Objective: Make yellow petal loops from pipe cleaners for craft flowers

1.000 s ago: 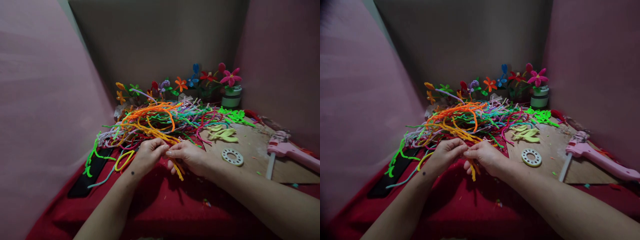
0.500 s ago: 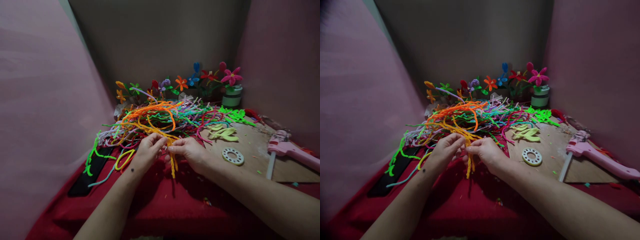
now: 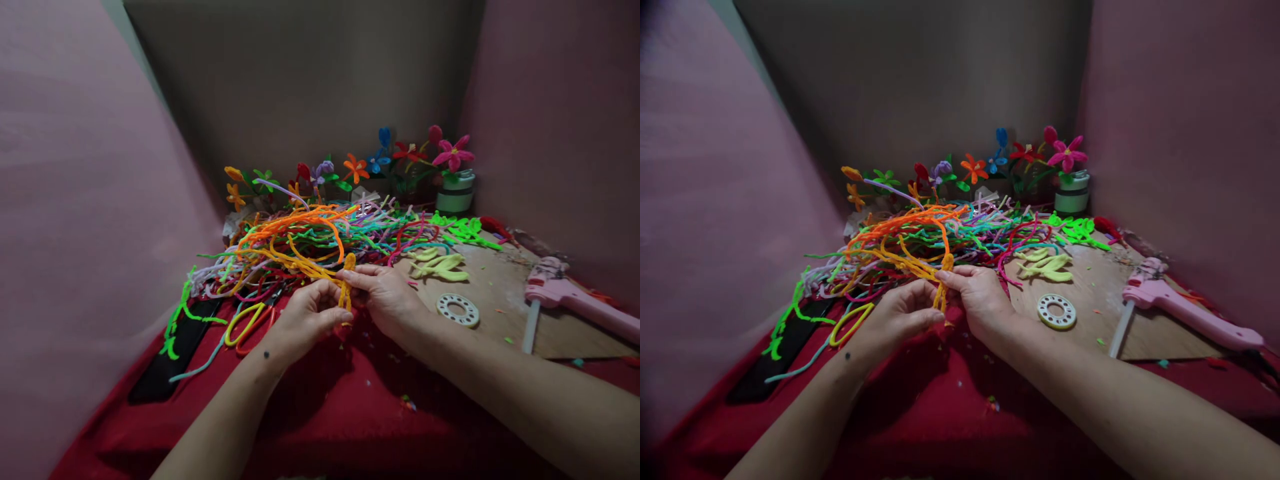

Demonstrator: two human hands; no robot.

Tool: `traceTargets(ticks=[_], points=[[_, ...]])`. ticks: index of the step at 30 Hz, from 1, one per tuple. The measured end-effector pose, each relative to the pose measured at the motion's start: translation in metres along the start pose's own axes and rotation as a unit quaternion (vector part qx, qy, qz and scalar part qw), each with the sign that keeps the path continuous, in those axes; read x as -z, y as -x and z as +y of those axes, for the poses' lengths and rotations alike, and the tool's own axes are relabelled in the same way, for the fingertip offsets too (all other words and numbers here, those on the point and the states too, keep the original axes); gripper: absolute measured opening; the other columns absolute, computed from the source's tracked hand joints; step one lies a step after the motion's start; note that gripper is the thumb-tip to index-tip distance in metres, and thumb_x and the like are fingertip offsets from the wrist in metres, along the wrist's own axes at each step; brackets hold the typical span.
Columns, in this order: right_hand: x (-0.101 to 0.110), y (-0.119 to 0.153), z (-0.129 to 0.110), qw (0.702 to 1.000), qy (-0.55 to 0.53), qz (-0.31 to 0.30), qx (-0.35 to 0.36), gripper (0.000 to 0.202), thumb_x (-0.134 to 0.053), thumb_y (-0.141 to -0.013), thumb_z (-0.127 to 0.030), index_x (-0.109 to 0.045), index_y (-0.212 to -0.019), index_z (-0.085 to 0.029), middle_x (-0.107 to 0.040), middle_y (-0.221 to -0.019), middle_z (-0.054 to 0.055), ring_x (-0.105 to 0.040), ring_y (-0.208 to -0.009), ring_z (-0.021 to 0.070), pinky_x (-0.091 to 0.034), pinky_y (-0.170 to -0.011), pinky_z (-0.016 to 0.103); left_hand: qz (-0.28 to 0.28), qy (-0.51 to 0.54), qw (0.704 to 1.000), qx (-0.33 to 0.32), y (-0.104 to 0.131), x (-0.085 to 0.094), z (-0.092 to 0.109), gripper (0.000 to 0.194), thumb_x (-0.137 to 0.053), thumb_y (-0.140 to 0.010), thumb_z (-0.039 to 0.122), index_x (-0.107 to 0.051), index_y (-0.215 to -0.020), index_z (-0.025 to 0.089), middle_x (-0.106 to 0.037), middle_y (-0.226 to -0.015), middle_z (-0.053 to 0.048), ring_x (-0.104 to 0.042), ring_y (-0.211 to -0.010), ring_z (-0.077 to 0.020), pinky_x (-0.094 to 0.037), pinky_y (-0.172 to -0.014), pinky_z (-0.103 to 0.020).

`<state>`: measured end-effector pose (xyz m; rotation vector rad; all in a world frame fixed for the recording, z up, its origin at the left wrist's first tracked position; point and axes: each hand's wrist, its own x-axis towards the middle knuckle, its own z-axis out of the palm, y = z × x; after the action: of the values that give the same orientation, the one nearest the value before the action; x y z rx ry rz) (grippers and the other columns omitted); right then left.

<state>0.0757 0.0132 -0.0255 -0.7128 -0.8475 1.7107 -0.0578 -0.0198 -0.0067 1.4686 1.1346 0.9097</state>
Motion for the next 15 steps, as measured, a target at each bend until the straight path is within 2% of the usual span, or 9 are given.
traceTargets(ticks=[3, 5, 7, 9, 11, 13, 15], points=[[0.002, -0.003, -0.002, 1.000, -0.017, 0.009, 0.003, 0.020, -0.076, -0.054, -0.024, -0.062, -0.061, -0.011, -0.055, -0.052, -0.002, -0.045, -0.045, 0.0062, -0.030, -0.044, 0.021, -0.008, 0.020, 0.999, -0.031, 0.002, 0.000, 0.000, 0.027, -0.073, -0.061, 0.017, -0.055, -0.081, 0.014, -0.054, -0.070, 0.003, -0.047, -0.060, -0.0061, -0.038, -0.055, -0.018], [0.003, -0.006, -0.003, 0.999, -0.030, 0.020, 0.003, 0.020, -0.076, -0.052, -0.022, -0.061, -0.060, -0.012, -0.055, -0.054, -0.002, -0.046, -0.047, 0.0066, -0.030, -0.045, 0.021, -0.036, 0.042, 0.998, -0.043, 0.004, 0.004, 0.000, 0.042, -0.073, -0.062, 0.015, -0.054, -0.100, 0.017, -0.057, -0.080, 0.001, -0.049, -0.065, -0.0075, -0.039, -0.057, -0.019], [0.004, -0.007, -0.004, 0.999, -0.046, 0.027, -0.001, 0.020, -0.076, -0.050, -0.020, -0.061, -0.061, -0.013, -0.056, -0.058, -0.002, -0.048, -0.051, 0.0074, -0.032, -0.047, 0.021, -0.066, 0.043, 0.995, -0.064, 0.006, 0.009, 0.000, 0.049, -0.072, -0.064, 0.014, -0.052, -0.109, 0.019, -0.058, -0.088, -0.002, -0.052, -0.071, -0.0095, -0.042, -0.062, -0.021], [0.004, -0.008, -0.004, 0.998, -0.060, 0.028, -0.006, 0.021, -0.076, -0.049, -0.018, -0.061, -0.063, -0.014, -0.058, -0.062, -0.002, -0.050, -0.054, 0.0082, -0.035, -0.049, 0.022, -0.069, 0.014, 0.993, -0.091, 0.007, 0.013, -0.001, 0.040, -0.069, -0.069, 0.015, -0.056, -0.106, 0.019, -0.059, -0.089, -0.002, -0.054, -0.075, -0.0109, -0.044, -0.067, -0.023], [0.005, -0.008, -0.004, 0.997, -0.069, 0.022, -0.009, 0.022, -0.076, -0.048, -0.016, -0.061, -0.064, -0.015, -0.058, -0.062, -0.002, -0.051, -0.054, 0.0082, -0.035, -0.049, 0.021, -0.036, -0.047, 0.989, -0.135, 0.007, 0.014, -0.003, 0.024, -0.065, -0.073, 0.016, -0.061, -0.097, 0.018, -0.060, -0.085, -0.002, -0.055, -0.076, -0.0116, -0.045, -0.069, -0.023], [0.005, -0.008, -0.003, 0.997, -0.076, 0.014, -0.013, 0.023, -0.076, -0.048, -0.015, -0.059, -0.063, -0.015, -0.058, -0.061, -0.003, -0.050, -0.053, 0.0078, -0.033, -0.048, 0.021, -0.001, -0.128, 0.972, -0.200, 0.005, 0.014, -0.005, 0.012, -0.061, -0.077, 0.016, -0.065, -0.089, 0.018, -0.061, -0.084, -0.003, -0.057, -0.078, -0.0126, -0.044, -0.072, -0.024], [0.006, -0.008, -0.001, 0.997, -0.079, 0.004, -0.015, 0.023, -0.075, -0.048, -0.013, -0.058, -0.063, -0.015, -0.057, -0.060, -0.004, -0.050, -0.052, 0.0075, -0.034, -0.048, 0.021, 0.012, -0.202, 0.945, -0.258, 0.003, 0.013, -0.009, 0.013, -0.057, -0.080, 0.015, -0.067, -0.087, 0.018, -0.061, -0.086, -0.004, -0.057, -0.081, -0.0131, -0.044, -0.074, -0.025]])
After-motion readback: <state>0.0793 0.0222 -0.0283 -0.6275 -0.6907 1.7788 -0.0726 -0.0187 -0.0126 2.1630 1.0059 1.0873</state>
